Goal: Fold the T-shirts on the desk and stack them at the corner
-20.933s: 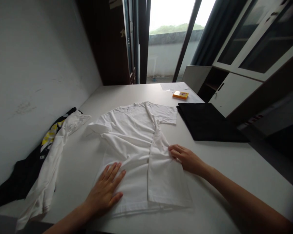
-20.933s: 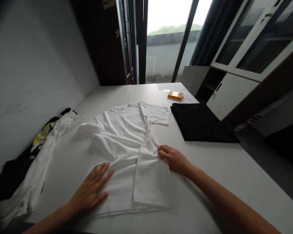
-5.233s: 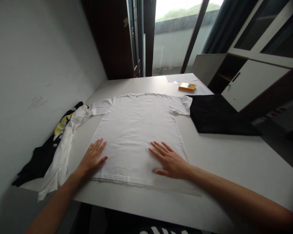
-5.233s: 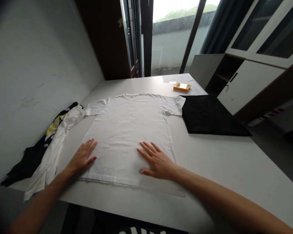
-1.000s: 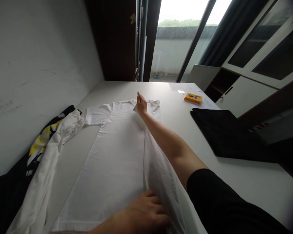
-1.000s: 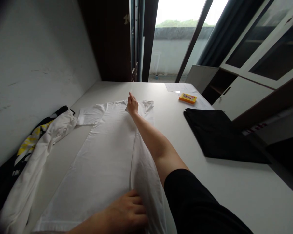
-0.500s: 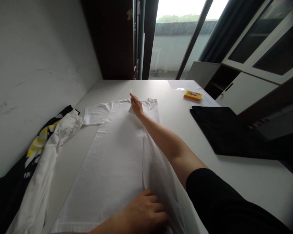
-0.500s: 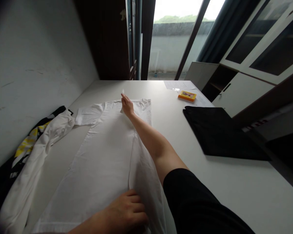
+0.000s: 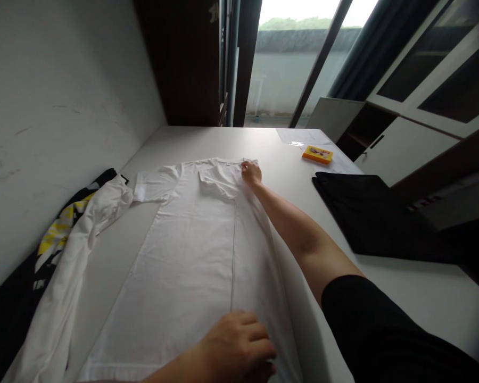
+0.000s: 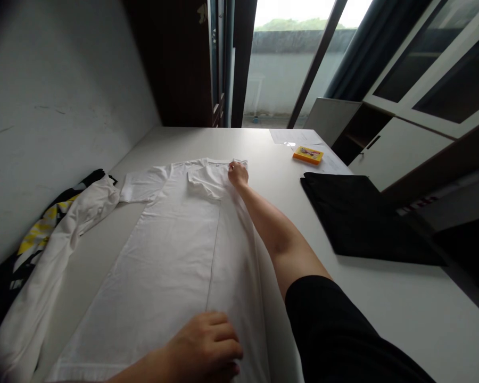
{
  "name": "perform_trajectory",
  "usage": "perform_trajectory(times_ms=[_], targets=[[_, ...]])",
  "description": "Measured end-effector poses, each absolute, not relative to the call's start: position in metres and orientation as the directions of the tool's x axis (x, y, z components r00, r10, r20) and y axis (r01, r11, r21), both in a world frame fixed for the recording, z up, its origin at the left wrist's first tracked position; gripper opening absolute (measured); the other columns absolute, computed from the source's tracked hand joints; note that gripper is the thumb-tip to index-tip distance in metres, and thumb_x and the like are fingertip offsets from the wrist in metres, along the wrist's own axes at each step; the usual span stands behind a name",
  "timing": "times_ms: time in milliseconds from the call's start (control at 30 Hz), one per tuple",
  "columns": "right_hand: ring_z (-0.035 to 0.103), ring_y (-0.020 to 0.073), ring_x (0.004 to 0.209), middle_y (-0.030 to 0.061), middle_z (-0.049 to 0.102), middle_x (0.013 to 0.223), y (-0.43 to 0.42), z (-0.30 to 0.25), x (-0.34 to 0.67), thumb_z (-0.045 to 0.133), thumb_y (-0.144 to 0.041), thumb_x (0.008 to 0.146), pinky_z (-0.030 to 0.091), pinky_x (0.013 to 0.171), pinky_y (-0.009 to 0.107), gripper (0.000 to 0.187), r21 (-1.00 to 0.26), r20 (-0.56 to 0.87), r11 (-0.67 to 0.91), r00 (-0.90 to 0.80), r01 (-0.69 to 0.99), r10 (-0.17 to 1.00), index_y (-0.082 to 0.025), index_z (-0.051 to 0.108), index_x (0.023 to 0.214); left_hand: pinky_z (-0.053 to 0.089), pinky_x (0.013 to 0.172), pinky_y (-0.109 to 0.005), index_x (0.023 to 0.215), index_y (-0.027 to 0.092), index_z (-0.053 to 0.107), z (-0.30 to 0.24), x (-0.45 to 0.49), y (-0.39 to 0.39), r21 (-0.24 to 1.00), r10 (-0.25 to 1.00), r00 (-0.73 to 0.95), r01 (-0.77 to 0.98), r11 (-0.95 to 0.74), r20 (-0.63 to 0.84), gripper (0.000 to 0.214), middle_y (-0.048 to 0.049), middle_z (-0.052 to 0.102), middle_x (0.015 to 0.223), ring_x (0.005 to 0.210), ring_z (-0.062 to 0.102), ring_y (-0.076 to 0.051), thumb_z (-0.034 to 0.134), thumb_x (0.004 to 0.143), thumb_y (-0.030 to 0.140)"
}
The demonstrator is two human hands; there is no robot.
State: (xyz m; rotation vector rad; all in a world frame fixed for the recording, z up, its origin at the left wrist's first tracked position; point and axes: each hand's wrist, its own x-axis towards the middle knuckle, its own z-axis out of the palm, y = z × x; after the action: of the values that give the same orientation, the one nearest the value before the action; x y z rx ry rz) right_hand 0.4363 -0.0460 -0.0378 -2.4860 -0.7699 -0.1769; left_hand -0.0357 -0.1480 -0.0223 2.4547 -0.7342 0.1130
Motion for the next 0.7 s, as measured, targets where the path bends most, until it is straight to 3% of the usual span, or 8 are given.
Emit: perform_trajectory(times_ms=[100, 167, 267, 367, 567, 700], targets=[[0.054, 0.0289, 0.13, 0.0142, 0.06, 0.142, -0.064, -0.051, 0.447, 0.041, -0.034, 0.102, 0.042, 0.111, 0.043, 0.045, -0.335, 0.194, -0.713, 0.786, 0.616, 0.587, -0.018, 0.063, 0.137, 0.041, 0.112, -0.042, 0.108, 0.022, 0.065, -0.015, -0.027, -0.15, 0.403, -0.429, 0.851, -0.523, -0.751, 0.304, 0.019, -0.0031, 0.071, 0.123, 0.116, 0.062, -0.022, 0.058, 0.099, 0.036], [0.042, 0.031, 0.143, 0.013, 0.05, 0.154, -0.069, -0.057, 0.45, 0.048, -0.045, 0.1, 0.032, 0.119, 0.047, 0.052, -0.287, 0.163, -0.688, 0.742, 0.666, 0.65, -0.02, 0.057, 0.145, 0.028, 0.122, -0.051, 0.125, 0.023, 0.063, -0.015, -0.026, -0.153, 0.283, -0.475, 0.82, -0.561, -0.778, 0.319, 0.029, -0.0059, 0.06, 0.144, 0.135, 0.052, -0.026, 0.051, 0.104, 0.039], [0.023, 0.0329, 0.155, 0.0119, 0.03, 0.168, -0.069, -0.062, 0.458, 0.041, -0.059, 0.101, 0.02, 0.124, 0.055, 0.067, -0.229, 0.089, -0.692, 0.723, 0.684, 0.685, -0.024, 0.042, 0.157, 0.024, 0.123, -0.058, 0.148, 0.023, 0.05, -0.016, -0.028, -0.156, 0.154, -0.546, 0.796, -0.593, -0.79, 0.262, 0.051, -0.0104, 0.041, 0.162, 0.147, 0.039, -0.032, 0.042, 0.106, 0.052], [0.015, 0.0329, 0.157, 0.0119, 0.019, 0.171, -0.064, -0.063, 0.471, 0.031, -0.065, 0.102, 0.017, 0.124, 0.058, 0.071, -0.202, 0.029, -0.722, 0.741, 0.662, 0.671, -0.027, 0.033, 0.162, 0.024, 0.123, -0.057, 0.157, 0.024, 0.04, -0.014, -0.03, -0.157, 0.092, -0.57, 0.796, -0.595, -0.798, 0.203, 0.063, -0.011, 0.034, 0.166, 0.15, 0.035, -0.033, 0.038, 0.105, 0.06], [0.012, 0.032, 0.158, 0.0118, 0.016, 0.172, -0.063, -0.062, 0.493, 0.027, -0.066, 0.102, 0.015, 0.123, 0.06, 0.073, -0.192, -0.008, -0.746, 0.76, 0.637, 0.65, -0.026, 0.03, 0.163, 0.028, 0.122, -0.056, 0.161, 0.03, 0.033, -0.02, -0.03, -0.158, 0.005, -0.577, 0.782, -0.595, -0.804, 0.234, 0.064, -0.0087, 0.033, 0.167, 0.151, 0.035, -0.032, 0.04, 0.105, 0.06], [0.015, 0.0324, 0.157, 0.015, 0.019, 0.171, -0.072, -0.054, 0.493, 0.031, -0.061, 0.102, 0.017, 0.124, 0.059, 0.074, -0.211, -0.015, -0.786, 0.802, 0.581, 0.597, -0.02, 0.028, 0.164, 0.029, 0.123, -0.055, 0.155, 0.032, 0.044, -0.035, -0.03, -0.159, 0.022, -0.552, 0.776, -0.585, -0.811, 0.305, 0.051, -0.0059, 0.039, 0.164, 0.148, 0.04, -0.031, 0.048, 0.106, 0.047]])
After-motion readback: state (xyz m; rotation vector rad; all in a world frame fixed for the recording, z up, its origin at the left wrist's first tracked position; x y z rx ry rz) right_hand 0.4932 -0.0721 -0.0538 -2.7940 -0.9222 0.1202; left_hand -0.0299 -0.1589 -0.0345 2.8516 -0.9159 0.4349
